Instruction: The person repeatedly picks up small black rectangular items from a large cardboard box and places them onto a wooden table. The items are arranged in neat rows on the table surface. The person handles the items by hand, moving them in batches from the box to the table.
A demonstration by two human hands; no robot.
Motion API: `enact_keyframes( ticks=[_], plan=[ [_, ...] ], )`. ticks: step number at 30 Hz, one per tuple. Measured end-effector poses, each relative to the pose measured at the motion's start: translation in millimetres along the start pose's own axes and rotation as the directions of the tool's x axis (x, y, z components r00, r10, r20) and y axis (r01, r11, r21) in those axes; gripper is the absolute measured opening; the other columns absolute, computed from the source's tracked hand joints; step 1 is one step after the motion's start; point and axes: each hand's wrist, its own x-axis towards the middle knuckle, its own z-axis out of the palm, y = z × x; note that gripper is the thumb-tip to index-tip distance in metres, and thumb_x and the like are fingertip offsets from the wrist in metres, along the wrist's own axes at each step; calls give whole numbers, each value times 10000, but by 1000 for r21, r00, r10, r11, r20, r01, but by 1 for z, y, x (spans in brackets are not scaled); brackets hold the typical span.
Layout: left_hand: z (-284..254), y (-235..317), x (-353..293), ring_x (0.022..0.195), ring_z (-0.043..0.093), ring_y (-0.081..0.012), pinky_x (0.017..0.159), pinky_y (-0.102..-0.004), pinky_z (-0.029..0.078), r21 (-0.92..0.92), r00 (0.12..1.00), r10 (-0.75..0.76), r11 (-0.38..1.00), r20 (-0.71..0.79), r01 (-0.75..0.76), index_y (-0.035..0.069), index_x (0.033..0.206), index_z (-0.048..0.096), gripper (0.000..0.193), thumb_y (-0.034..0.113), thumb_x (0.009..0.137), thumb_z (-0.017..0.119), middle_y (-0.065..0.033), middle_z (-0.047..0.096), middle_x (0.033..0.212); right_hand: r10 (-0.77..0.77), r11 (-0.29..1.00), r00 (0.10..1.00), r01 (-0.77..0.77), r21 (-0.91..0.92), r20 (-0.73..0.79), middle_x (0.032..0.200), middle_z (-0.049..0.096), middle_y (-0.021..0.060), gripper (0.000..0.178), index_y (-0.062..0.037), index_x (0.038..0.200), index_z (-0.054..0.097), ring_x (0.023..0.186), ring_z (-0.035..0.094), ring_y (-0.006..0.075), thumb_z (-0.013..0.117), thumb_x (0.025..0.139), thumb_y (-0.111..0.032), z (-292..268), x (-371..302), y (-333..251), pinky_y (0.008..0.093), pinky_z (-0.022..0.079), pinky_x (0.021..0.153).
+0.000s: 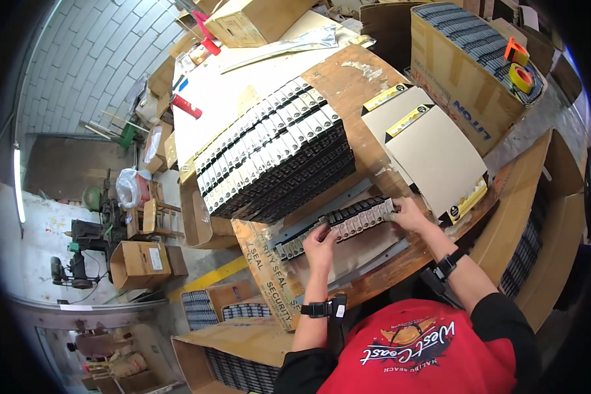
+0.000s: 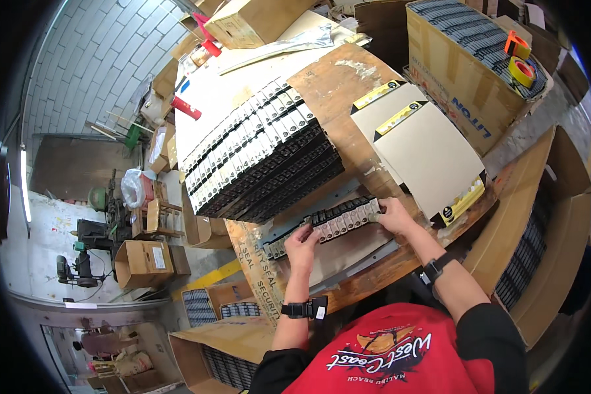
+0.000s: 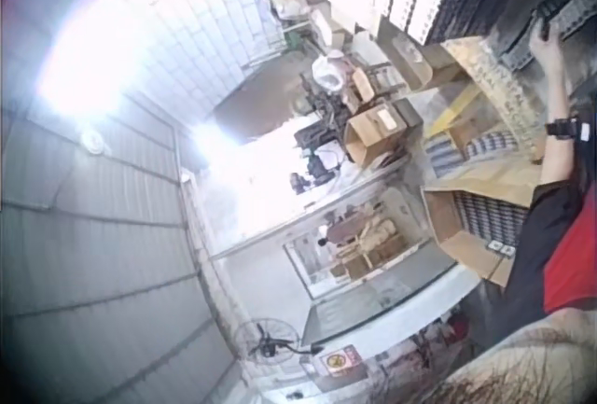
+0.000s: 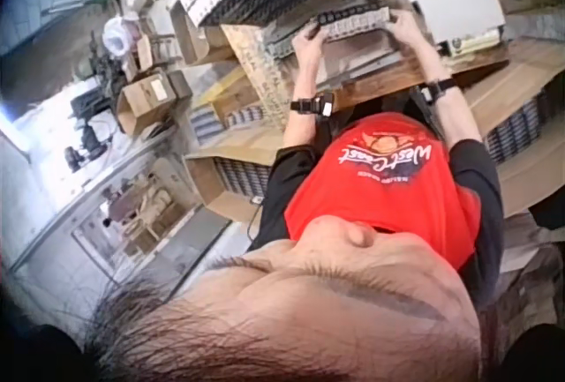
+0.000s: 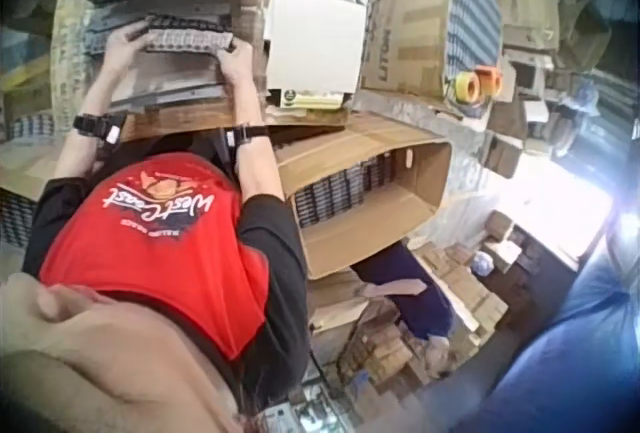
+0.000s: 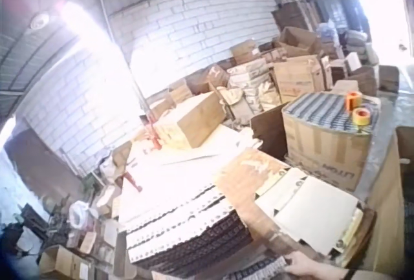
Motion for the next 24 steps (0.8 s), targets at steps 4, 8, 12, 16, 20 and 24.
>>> enact_keyframes(
  ticks=[4, 8, 12, 16, 20, 24],
  plan=[
    [4, -11, 14, 712, 583, -141, 649, -273, 459, 304, 990, 135, 946, -39, -117, -33, 1016, 608, 274, 64, 764, 652, -97, 634, 804, -2, 947, 999, 18, -319, 51, 683, 621, 165, 228, 39, 853, 632, 637, 597, 188, 665, 702, -129, -2, 19, -15, 368, 485, 618],
    [19, 3, 18, 779, 617, -264, 710, -348, 474, 615, 955, 294, 760, -39, -209, 19, 973, 638, 222, 66, 757, 617, -158, 643, 844, -278, 771, 960, 209, -601, -23, 842, 622, 258, 246, 52, 826, 613, 815, 593, 411, 603, 696, -156, 3, 63, 7, 432, 481, 725],
    [26, 2, 21, 879, 603, -342, 759, -414, 463, 807, 910, 413, 531, 22, -260, 51, 984, 647, 258, 58, 732, 590, -197, 636, 911, -107, 747, 994, 66, -662, -21, 885, 620, 265, 260, 57, 875, 617, 898, 592, 409, 564, 720, -146, 5, 65, -15, 446, 479, 782],
    [-2, 8, 24, 859, 587, -343, 767, -355, 466, 592, 975, 83, 783, 205, -191, -13, 1037, 624, 337, 185, 764, 614, -181, 590, 938, -196, 730, 979, 113, -675, -48, 1084, 567, 278, 407, 68, 1056, 551, 1008, 560, 399, 550, 793, -243, 11, 54, 4, 444, 458, 867],
    [8, 3, 24, 968, 559, -389, 835, -431, 457, 729, 908, 277, 543, 315, -418, 6, 1158, 547, 448, 311, 829, 551, -229, 551, 1080, -140, 698, 989, 73, -713, -36, 1181, 520, 271, 695, 54, 1186, 461, 1033, 551, 395, 583, 797, -508, 10, 46, 9, 447, 455, 867],
    [8, 11, 40, 929, 579, -382, 781, -453, 470, 743, 935, 166, 571, 313, -350, 16, 979, 621, 321, 277, 805, 550, -210, 561, 1089, -227, 714, 973, 194, -673, 39, 1244, 455, 292, 762, 67, 1223, 429, 1070, 523, 414, 590, 781, -533, 4, 41, -1, 456, 432, 890]
  ],
)
